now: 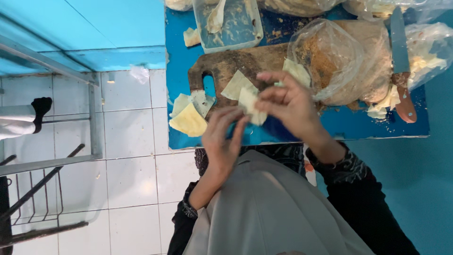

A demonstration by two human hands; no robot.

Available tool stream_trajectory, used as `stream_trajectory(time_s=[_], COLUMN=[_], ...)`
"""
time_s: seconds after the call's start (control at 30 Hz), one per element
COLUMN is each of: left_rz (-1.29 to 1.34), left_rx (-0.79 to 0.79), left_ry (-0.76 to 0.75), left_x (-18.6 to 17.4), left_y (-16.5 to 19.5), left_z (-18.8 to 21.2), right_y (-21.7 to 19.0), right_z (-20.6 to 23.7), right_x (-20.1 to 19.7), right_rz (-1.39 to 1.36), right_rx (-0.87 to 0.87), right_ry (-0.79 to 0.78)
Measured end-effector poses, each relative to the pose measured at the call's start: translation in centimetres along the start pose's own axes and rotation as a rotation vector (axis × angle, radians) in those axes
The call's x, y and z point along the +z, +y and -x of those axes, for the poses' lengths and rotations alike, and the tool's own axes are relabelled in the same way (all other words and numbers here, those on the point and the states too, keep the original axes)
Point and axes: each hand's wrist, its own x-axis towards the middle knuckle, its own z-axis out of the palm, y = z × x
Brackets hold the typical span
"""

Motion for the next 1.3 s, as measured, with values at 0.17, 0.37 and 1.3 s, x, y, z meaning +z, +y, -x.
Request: stream_trajectory(time_s=[0.17,0.37,1.3], left_rz=[-0.117,-0.195,-0.433], left_rx=[-0.014,0.131,0.271], left_ry=[0.128,0.067,-0.102], left_x=[-1.9,-0.8,1.2], left_y=[-0.3,-1.3,-2.6], left_z=[-0.4,-0.3,0.7], right_y=[-1.0,1.5,-4.6], right_z=[-1.2,0.2,2.2], right_x=[0.0,2.8,-11.4], right_rz=[0.644,1.210,1.393], right_rx=[-0.554,-0.775,-0.152], right_ry=[0.240,0.004,-0.058])
